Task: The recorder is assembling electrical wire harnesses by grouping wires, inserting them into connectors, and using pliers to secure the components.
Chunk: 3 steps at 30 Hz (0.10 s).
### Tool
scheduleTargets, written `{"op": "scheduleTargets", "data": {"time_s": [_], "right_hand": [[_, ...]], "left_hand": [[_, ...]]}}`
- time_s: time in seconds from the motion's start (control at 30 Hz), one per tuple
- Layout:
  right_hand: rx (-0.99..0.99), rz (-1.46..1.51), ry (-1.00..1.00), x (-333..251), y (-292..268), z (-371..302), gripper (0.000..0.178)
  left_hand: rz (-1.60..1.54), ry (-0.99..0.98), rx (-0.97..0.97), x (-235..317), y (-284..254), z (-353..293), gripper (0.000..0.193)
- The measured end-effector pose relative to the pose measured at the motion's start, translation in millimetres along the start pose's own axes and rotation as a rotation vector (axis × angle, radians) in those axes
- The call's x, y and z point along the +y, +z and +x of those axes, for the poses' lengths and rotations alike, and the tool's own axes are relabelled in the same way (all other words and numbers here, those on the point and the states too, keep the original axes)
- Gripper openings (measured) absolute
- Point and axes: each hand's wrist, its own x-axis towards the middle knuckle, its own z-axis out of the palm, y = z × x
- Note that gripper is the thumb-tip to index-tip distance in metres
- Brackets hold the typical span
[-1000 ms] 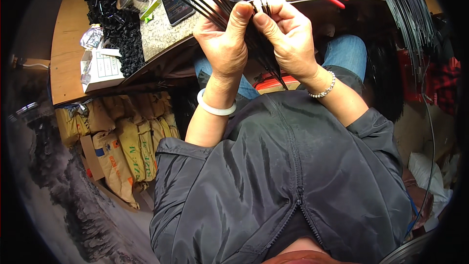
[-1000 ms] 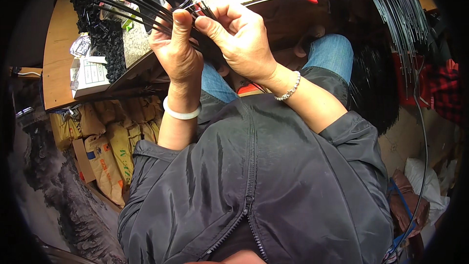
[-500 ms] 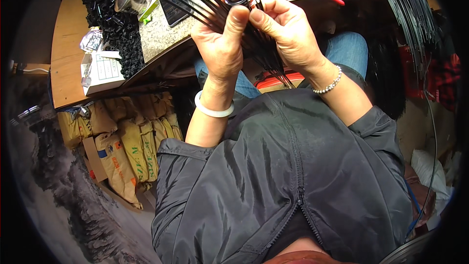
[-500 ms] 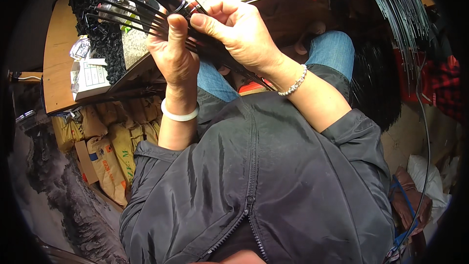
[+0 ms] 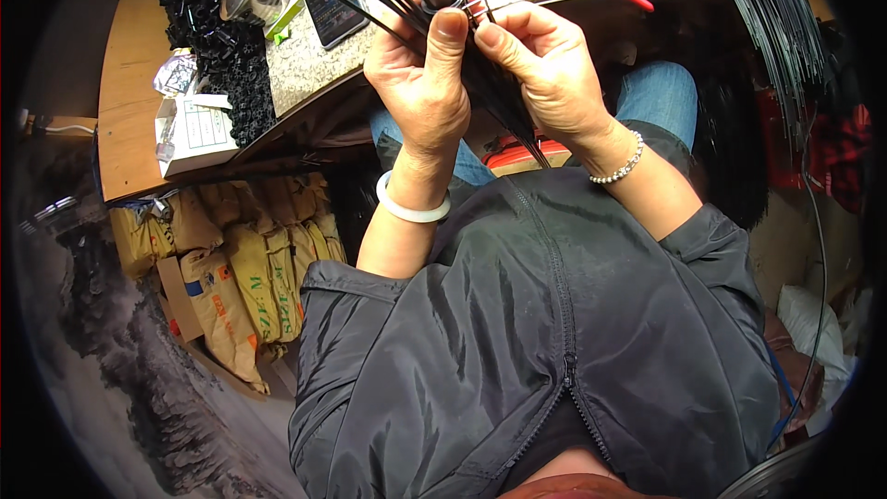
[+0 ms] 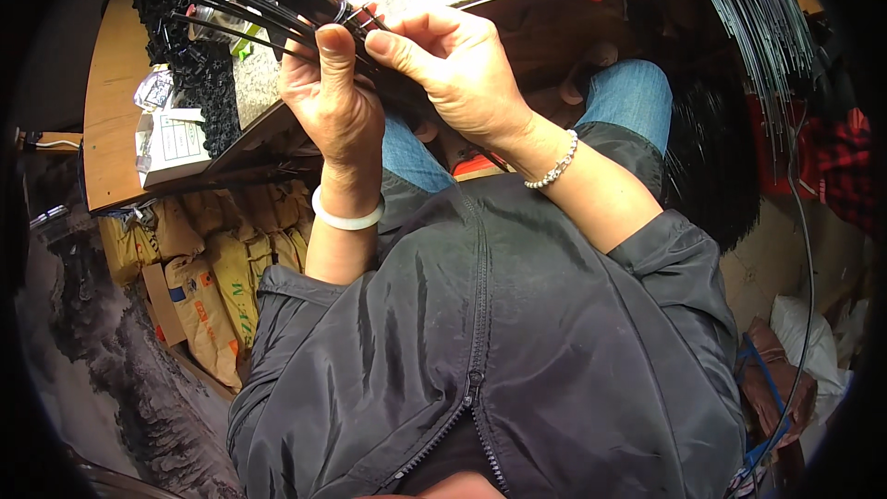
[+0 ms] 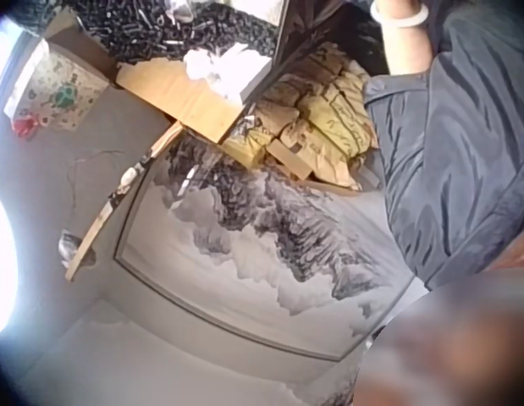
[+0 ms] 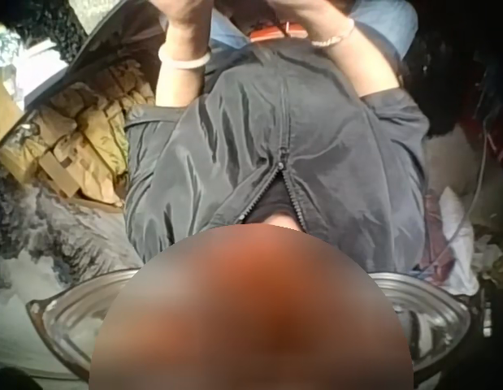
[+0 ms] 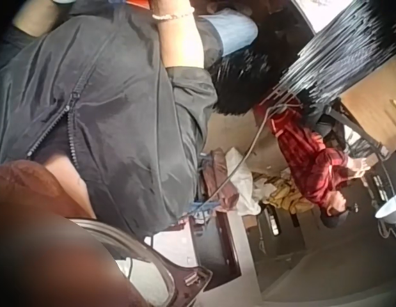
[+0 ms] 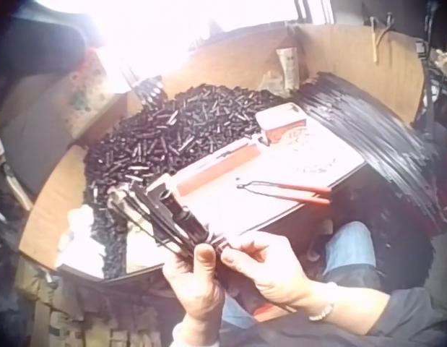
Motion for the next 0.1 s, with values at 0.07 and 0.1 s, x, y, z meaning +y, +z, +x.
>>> {"op": "scheduleTargets", "data": {"time_s": [0.07,0.1], "right_hand": [[-0.008,0.047,0.032,-1.1,0.2,1.9,0.017],[-0.024,0.089,0.064,-2.5,-0.6,1.6,0.017]], "left_hand": [[0.005,-0.004,0.003,-0.2,0.6,0.0,0.032],[0.008,0.001,0.003,0.4,2.0,-2.9,0.033]]}}
